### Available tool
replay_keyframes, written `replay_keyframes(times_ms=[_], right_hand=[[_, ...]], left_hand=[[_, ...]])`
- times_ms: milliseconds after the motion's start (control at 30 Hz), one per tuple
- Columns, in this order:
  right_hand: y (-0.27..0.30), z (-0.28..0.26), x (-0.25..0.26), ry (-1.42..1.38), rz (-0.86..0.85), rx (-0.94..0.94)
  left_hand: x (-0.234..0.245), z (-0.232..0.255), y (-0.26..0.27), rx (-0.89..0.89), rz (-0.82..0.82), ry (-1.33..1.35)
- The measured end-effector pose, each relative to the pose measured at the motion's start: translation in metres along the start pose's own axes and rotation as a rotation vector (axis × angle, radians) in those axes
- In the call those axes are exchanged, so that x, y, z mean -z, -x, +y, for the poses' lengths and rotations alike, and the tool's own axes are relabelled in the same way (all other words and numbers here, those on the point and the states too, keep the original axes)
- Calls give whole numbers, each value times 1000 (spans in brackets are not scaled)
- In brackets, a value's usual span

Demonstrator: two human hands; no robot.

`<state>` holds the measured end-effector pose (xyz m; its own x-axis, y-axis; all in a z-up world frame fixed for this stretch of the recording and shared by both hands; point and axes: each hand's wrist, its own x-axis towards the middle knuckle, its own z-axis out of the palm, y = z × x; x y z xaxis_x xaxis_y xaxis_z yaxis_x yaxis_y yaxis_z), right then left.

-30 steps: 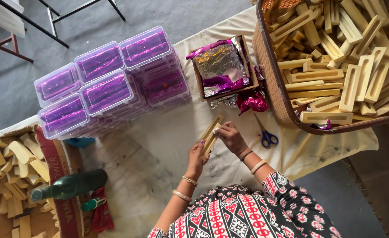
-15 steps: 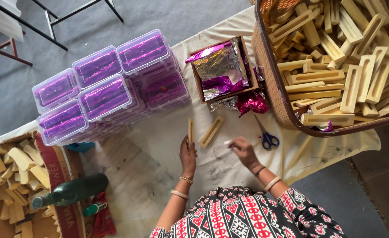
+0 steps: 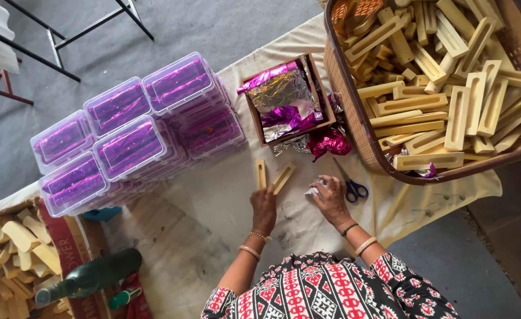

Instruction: The person picks up wooden blocks from a basket, places them on a sheet of purple foil, and wraps them. The wrapped blocks are then placed into clear plastic containers. The person repeats this process with multiple blocks.

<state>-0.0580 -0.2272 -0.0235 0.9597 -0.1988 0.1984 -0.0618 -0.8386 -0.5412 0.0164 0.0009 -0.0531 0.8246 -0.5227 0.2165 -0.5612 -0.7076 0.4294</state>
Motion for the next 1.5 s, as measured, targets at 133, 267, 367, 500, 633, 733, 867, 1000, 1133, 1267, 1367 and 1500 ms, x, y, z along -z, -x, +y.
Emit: replay_keyframes(times_ms=[133,267,367,500,633,733,867,1000,1133,1267,1367,1500], right_hand=[[-19,-4,-7,-23,-18,18],[-38,8,-44,-220,-77,54],[-50,18,-72,-433,-127,-62],[-57,47,-119,-508,-57,-76],[-59,53,-125,-449,-112,-152],[-59,48,-122,-468,-154,-170],[-55,54,-137,-344,-141,-200],[-56,38,-124,-259,-116,-188],[-62,36,-116,-252,-204,-248],[-63,64,-139,-266,-147,-184],[-64,79,-143,-444,-168,-166],[-73,49,-98,-852,-392,-536]], left_hand=[[-10,-12,4,159,245,38],[-24,-35,5,475,138,285],[-17,-35,2,462,99,318],[-17,-33,4,256,-12,116],[7,-11,0,57,91,119],[6,-4,2,-13,17,81],[-13,-6,6,79,-12,127],[-26,-10,11,367,81,426],[-13,0,5,358,118,396],[5,16,2,52,-40,67],[4,14,10,-43,-142,3],[-19,-2,28,-161,-130,-63]])
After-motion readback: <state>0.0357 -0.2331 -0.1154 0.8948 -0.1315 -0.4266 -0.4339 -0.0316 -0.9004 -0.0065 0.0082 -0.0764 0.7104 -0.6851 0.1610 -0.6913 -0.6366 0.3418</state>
